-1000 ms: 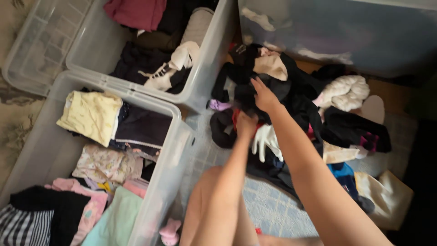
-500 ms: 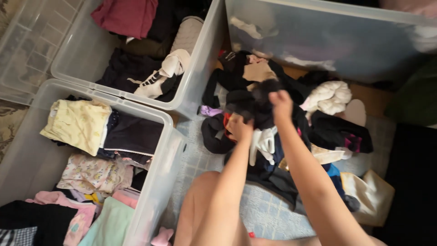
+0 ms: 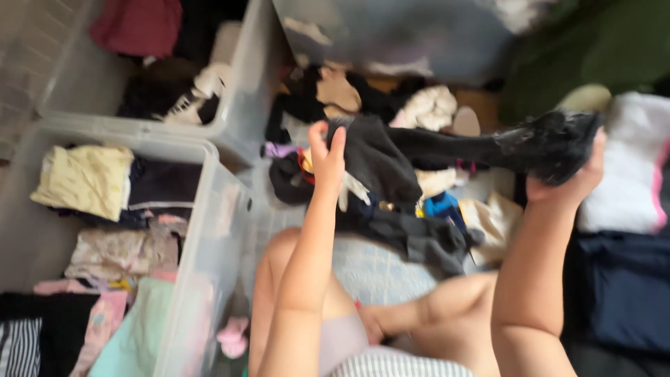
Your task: Sorting and organizing a pile of socks and small clothing items into storage bins.
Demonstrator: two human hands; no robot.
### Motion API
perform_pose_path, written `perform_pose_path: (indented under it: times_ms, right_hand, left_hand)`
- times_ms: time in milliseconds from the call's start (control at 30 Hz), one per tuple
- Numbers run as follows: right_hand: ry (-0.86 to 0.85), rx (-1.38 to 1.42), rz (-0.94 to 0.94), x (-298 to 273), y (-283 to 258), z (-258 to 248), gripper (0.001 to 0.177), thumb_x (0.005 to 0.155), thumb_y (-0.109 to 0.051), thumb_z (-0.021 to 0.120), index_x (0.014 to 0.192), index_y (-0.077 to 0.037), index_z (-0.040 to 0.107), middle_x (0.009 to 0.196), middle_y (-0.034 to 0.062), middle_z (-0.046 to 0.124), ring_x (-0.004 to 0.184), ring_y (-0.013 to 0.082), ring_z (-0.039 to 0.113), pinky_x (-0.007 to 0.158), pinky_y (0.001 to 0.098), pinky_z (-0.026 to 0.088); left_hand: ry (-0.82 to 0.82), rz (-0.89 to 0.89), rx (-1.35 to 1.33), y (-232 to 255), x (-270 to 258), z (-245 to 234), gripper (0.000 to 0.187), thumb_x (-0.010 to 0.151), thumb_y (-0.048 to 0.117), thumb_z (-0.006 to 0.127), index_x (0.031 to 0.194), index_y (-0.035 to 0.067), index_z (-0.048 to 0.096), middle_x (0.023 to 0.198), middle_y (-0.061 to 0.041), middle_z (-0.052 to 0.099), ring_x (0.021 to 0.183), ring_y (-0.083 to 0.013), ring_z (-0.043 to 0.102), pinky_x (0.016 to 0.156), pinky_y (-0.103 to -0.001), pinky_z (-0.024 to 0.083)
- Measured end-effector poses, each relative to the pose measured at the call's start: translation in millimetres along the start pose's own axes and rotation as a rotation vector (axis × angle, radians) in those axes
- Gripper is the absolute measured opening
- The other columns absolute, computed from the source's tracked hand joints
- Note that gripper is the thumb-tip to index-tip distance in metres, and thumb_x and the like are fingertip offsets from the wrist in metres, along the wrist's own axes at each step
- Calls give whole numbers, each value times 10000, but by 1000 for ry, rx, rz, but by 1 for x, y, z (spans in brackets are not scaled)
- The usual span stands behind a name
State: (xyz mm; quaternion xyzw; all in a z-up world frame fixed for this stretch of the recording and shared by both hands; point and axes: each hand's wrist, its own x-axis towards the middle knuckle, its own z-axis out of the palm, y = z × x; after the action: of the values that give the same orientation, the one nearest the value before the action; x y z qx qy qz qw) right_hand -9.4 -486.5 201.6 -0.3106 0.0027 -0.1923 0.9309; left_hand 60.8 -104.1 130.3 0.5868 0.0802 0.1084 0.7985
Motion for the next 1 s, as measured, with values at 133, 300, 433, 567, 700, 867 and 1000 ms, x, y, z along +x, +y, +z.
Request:
perform_pose_path:
  times_ms: [133,300,433,567,700,867,1000]
  right_hand:
    - [66,-37,-123,-16,-40,-53,319,1138,-296,489,1236,-33,641,1127,141,658,1042,323,656,977,454,544]
    - [187,-116,-25,-70,-55,-53,248,1066,-249,479,1122,-65,636,1070,132,698,953,305,709,890,442,615]
    - [190,-332,-129,-103,-51,-74,122,1116,15,592,1198,-75,591,1152,124,691,1016,241,695,954,390,597]
    - [161,-185,-18,-117,-57,-80,179,1089,49,541,1241,-20,604,1190,123,695,1099,237,708,1014,368,601]
    - [170,-264,-23,-127,-58,-86,152,1125,5,541,1251,-14,625,1169,125,699,1085,246,686,1000,379,596]
    - [123,-362,101,-138,0,-32,237,981,-9,578,1205,-41,649,1091,63,710,989,186,691,924,347,588]
    - [49,-408,116,-150,60,3,226,967,31,658,1172,-62,643,1083,29,689,969,127,658,915,279,550]
  left_hand:
    - [-120,277,234,-46,-43,3,397,1001,118,688,1330,40,479,1253,-148,578,1159,-230,572,1042,-330,466]
    - [-216,273,1202,-81,-153,1,533,781,141,784,1258,167,549,1284,-200,537,1170,-424,544,967,-515,465]
    - [-858,183,1221,-155,-221,-17,811,517,241,887,1266,211,576,1227,-163,497,1170,-436,504,853,-580,464]
    - [-706,314,1290,-270,-207,-56,298,916,104,690,1183,215,619,1187,-168,591,1037,-420,612,816,-520,521]
    - [-571,246,865,-198,-166,-25,227,875,123,684,1072,104,572,1033,-177,685,1017,-411,671,875,-499,546]
    - [-340,173,430,-19,-183,62,300,939,148,611,1211,56,523,999,-178,681,930,-333,697,823,-413,552]
    - [-462,215,227,20,-207,82,266,1031,182,587,1264,52,582,1085,-120,700,1021,-232,690,899,-328,537]
